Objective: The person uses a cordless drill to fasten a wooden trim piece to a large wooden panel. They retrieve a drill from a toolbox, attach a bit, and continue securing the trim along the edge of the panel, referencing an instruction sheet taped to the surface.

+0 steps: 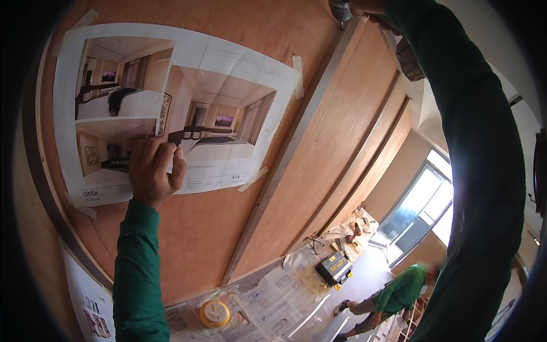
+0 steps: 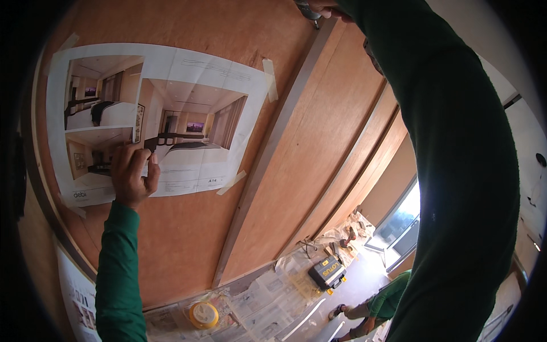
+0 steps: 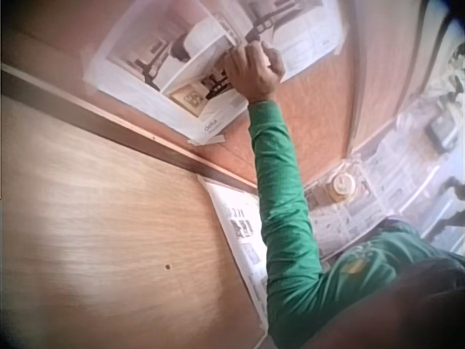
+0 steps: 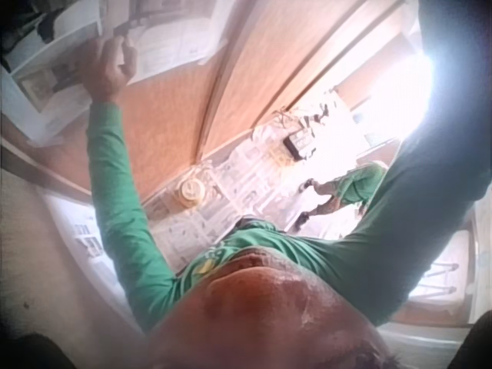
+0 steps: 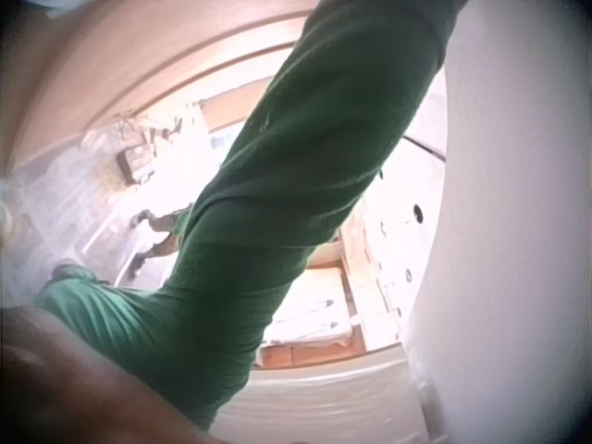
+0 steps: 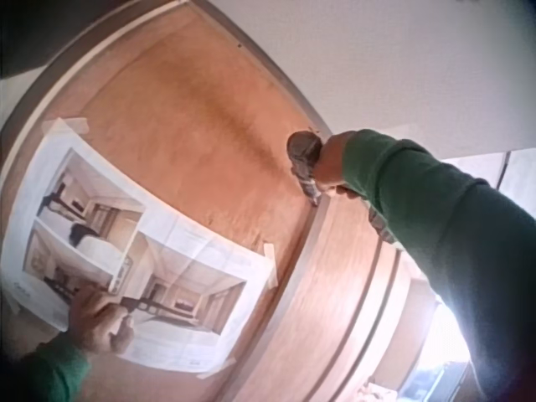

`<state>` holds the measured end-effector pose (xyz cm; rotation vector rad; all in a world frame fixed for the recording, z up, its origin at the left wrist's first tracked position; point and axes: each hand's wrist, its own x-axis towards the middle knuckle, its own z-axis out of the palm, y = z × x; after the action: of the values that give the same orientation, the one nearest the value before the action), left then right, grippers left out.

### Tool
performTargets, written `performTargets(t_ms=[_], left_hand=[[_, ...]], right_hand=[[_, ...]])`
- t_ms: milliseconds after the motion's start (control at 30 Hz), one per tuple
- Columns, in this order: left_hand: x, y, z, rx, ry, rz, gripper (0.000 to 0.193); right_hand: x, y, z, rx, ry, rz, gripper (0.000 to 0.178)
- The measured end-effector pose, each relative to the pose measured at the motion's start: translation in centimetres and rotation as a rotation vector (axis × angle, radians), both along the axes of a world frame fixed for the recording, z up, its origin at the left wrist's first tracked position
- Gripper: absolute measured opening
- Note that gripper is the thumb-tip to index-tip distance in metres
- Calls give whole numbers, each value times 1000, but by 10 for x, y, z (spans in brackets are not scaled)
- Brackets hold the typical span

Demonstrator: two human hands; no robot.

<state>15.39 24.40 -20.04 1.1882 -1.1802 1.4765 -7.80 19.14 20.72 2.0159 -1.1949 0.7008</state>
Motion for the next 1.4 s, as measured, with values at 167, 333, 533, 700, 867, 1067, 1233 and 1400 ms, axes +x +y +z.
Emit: performTargets(t_ms=[167,333,533,700,867,1067,1233,1400], left_hand=[[1,3,-1,1,-6,18,10],[-3,3,7,-10,-19,10,11],[-4,-5,-3,44,56,12,16],[-6,0,-1,63,56,94,21],[-44,-19,25,-25,150,45,17],[-132,-115,180,-170,17,-259,23],[-135,-179,297,-93,-77,-159,31],[-116,-213,324,10,-28,-198,29]], right_hand=[[6,12,-1,-8,25,-52,12],[-5,24,-2,41,99,6,15],[-38,15,-5,16,-82,152,18],[-105,-6,-1,184,-134,587,20],[-186,-17,-19,104,-329,654,22],[-324,-91,-121,-319,-437,820,30],[-510,-103,-269,-251,-473,315,31],[-564,-54,-309,269,-1156,206,16]])
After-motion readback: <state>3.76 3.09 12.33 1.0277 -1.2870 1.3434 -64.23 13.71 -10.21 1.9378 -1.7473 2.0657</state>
